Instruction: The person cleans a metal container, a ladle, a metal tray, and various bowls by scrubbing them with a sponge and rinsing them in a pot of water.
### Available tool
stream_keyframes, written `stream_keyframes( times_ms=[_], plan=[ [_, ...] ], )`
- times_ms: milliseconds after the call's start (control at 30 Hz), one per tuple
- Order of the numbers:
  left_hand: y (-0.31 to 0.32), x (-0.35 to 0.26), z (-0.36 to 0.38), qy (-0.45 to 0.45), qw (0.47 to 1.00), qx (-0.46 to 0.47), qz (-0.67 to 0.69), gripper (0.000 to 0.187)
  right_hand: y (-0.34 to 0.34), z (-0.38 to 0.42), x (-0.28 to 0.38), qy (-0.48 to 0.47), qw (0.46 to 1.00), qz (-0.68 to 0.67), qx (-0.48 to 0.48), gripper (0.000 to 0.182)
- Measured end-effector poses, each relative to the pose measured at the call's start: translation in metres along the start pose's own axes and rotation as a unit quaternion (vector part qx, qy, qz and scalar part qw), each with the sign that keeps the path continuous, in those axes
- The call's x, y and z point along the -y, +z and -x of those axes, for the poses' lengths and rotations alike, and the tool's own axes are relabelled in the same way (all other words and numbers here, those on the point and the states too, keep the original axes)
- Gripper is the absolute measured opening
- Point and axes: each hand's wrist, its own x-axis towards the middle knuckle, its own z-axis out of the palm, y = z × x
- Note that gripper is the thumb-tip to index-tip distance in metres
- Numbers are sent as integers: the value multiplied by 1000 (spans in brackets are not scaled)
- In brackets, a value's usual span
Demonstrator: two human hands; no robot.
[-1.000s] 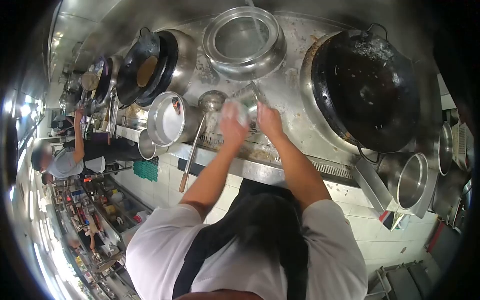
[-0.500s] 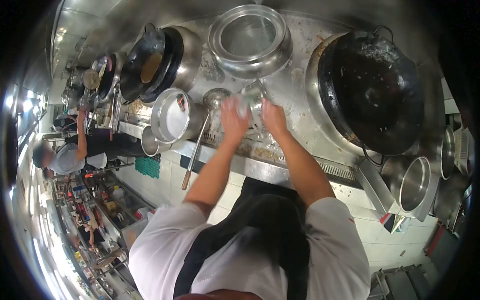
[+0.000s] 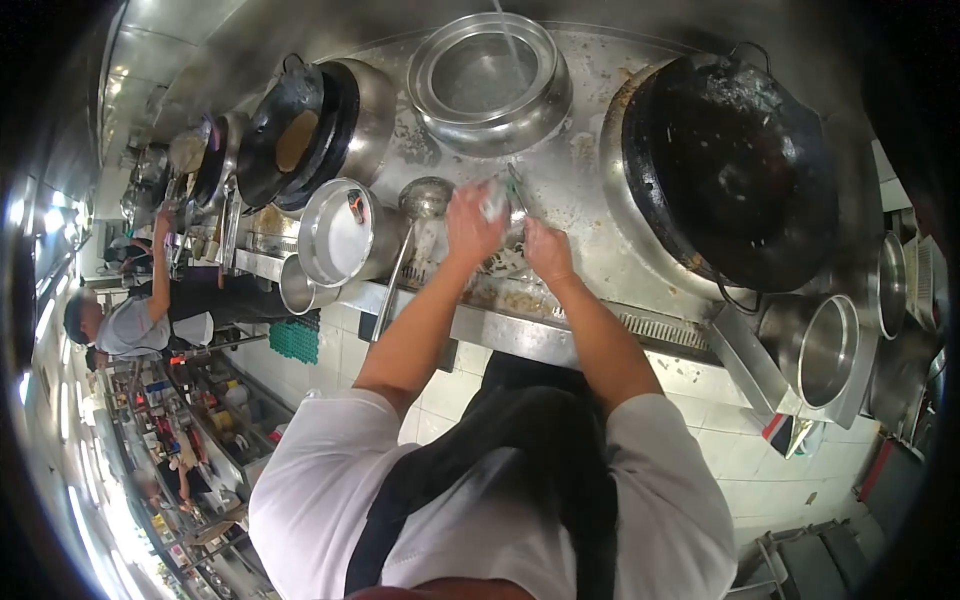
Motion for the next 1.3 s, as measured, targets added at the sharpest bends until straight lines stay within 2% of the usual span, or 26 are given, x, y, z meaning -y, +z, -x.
stream_keyframes(
  times_ms=[100,200,300,400,433,500,600,667,700,767,867,900,933,967,1067,1100,1133,1233,1300],
  plan=[
    [1,1,-24,-125,990,68,-4,45,-20,7,1,93,986,-20,139,18],
    [-5,-23,25,19,1000,13,-7,49,-52,-6,26,128,972,-47,192,23],
    [-3,-36,67,72,996,-56,-2,51,-53,-33,32,126,968,-118,181,26],
    [-4,-19,52,45,999,-29,-1,53,-25,-39,40,207,962,-35,173,26],
    [-4,-7,33,41,999,-9,-14,52,-18,-38,50,231,966,-5,116,25],
    [-9,16,-21,-166,976,132,50,52,-12,-28,50,170,982,0,82,24],
    [10,58,-62,-312,921,224,66,52,-1,-9,43,107,992,-3,61,22],
    [13,29,-21,-163,982,96,13,53,0,-9,38,101,993,11,52,21],
    [6,9,3,-91,996,15,12,53,-2,-6,37,92,995,5,49,19],
    [-19,-31,41,60,993,-51,-84,52,-8,-2,33,67,996,-4,52,15],
    [-1,-5,20,-41,999,-15,-29,50,-2,14,21,66,997,-31,21,14],
    [5,10,-11,-158,986,56,-10,50,4,17,16,25,999,25,1,13],
    [19,42,-49,-243,952,174,62,51,6,20,17,30,999,27,2,13],
    [28,67,-67,-321,894,283,136,51,5,20,20,33,999,30,1,13],
    [9,16,-50,-267,941,207,-29,56,2,16,21,38,998,49,-6,12],
    [4,-7,-19,-158,979,112,-66,57,2,16,23,40,998,41,-8,11],
    [-5,-23,14,-47,994,11,-102,58,3,17,24,39,999,31,-8,11],
    [-18,-24,48,81,986,-108,-95,51,-1,25,22,73,997,-22,29,11],
    [-13,16,31,-143,990,1,3,53,-5,34,16,100,993,-18,53,13]
  ],
)
